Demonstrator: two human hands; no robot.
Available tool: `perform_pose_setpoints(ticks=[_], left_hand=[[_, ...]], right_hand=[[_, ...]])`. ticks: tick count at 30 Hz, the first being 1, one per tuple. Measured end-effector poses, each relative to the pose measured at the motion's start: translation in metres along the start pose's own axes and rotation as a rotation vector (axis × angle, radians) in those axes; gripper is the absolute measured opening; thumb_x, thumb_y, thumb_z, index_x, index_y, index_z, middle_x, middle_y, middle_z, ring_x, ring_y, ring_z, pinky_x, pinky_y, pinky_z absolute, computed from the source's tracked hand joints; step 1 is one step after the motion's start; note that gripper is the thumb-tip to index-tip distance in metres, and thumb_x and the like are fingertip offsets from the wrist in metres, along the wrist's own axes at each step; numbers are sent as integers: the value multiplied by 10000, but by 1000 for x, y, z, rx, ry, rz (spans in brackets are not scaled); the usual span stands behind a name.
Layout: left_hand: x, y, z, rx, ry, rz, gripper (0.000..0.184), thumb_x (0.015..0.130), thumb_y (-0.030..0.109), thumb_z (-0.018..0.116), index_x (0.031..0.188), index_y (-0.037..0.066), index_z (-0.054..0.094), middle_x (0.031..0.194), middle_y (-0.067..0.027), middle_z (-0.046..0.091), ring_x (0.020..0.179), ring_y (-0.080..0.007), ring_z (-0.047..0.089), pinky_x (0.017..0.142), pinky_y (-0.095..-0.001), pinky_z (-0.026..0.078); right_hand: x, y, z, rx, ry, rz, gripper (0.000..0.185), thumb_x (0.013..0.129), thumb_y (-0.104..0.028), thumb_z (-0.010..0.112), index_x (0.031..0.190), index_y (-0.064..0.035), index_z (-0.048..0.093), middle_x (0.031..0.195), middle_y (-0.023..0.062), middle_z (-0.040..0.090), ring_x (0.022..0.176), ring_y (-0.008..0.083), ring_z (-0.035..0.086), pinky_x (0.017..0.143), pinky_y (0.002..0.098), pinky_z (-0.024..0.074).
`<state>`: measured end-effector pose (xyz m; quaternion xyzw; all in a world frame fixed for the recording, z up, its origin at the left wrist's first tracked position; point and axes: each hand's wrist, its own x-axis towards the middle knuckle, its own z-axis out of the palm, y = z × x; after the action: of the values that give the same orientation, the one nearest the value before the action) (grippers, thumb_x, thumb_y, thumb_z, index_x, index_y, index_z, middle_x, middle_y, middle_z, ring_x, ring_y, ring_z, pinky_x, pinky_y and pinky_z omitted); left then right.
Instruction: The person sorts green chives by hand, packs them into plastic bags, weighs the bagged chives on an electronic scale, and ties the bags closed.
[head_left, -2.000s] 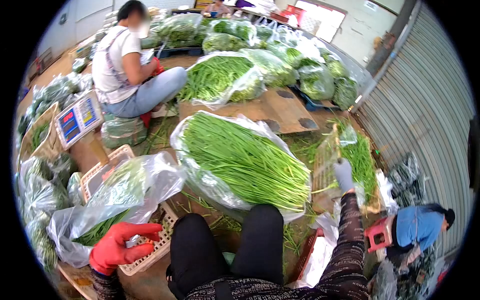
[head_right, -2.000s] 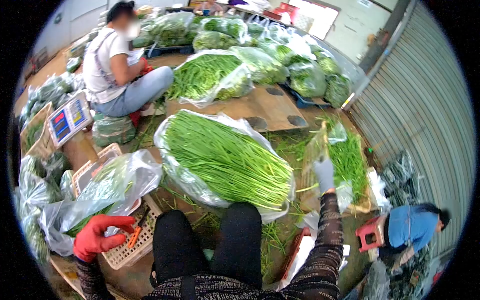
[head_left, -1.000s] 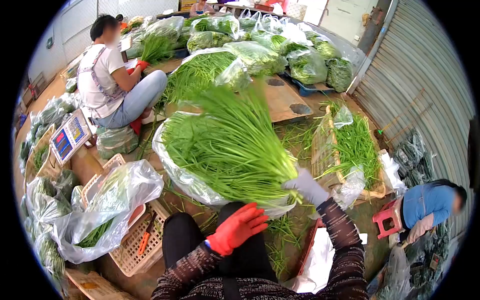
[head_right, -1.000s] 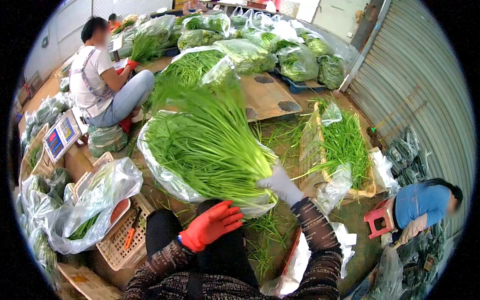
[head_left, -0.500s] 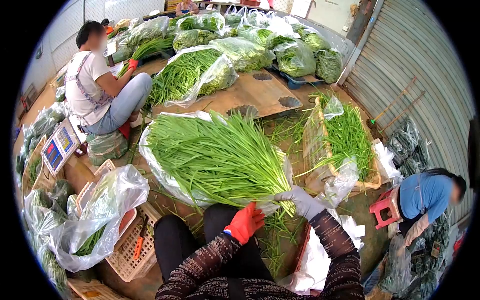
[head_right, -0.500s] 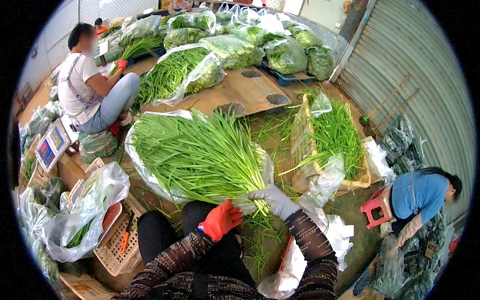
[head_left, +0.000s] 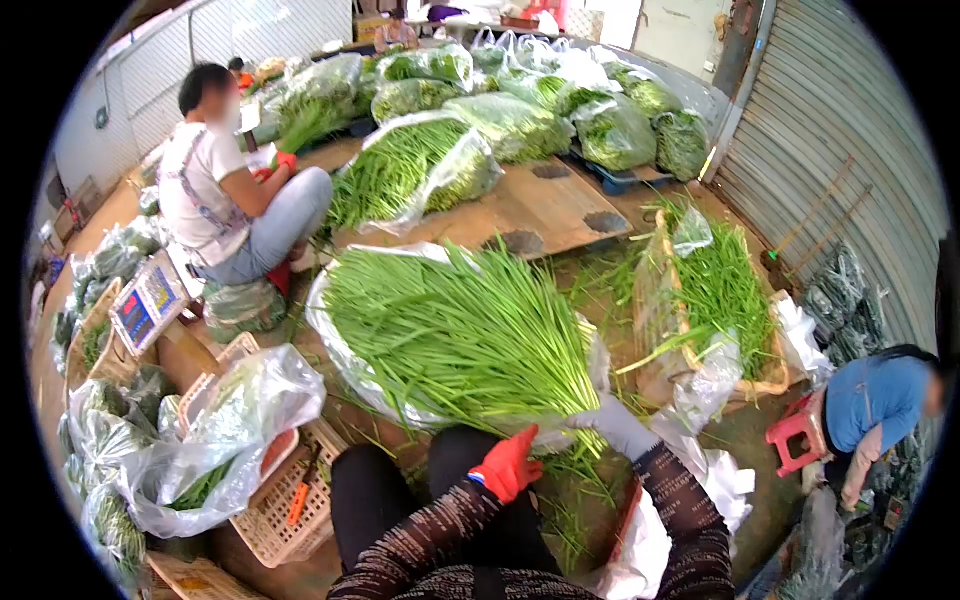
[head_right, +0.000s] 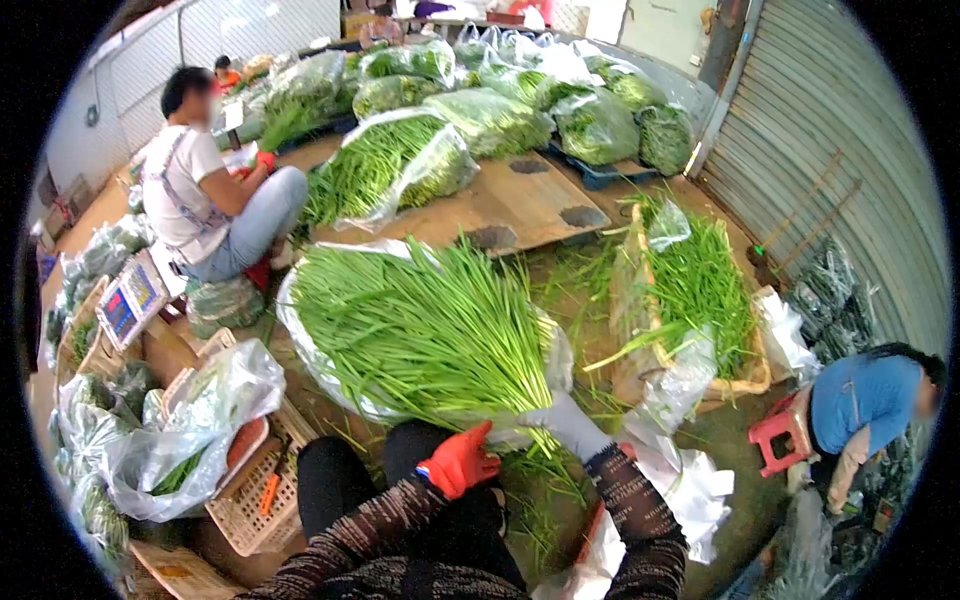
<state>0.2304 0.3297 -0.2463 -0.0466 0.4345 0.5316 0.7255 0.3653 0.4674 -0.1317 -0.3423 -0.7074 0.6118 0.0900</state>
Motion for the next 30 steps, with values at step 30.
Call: perform_pose_setpoints(ticks=[30], left_hand=[[-34, -23, 18, 746, 18, 628, 448, 834, 247, 629, 1150, -47, 509, 954, -86, 607, 865, -139, 550, 742, -290, 461]], right_hand=[[-16, 20, 44, 328, -145, 27, 540, 691, -54, 697, 1196, -11, 508, 1083, 42, 596, 976, 135, 555, 873, 270, 422]])
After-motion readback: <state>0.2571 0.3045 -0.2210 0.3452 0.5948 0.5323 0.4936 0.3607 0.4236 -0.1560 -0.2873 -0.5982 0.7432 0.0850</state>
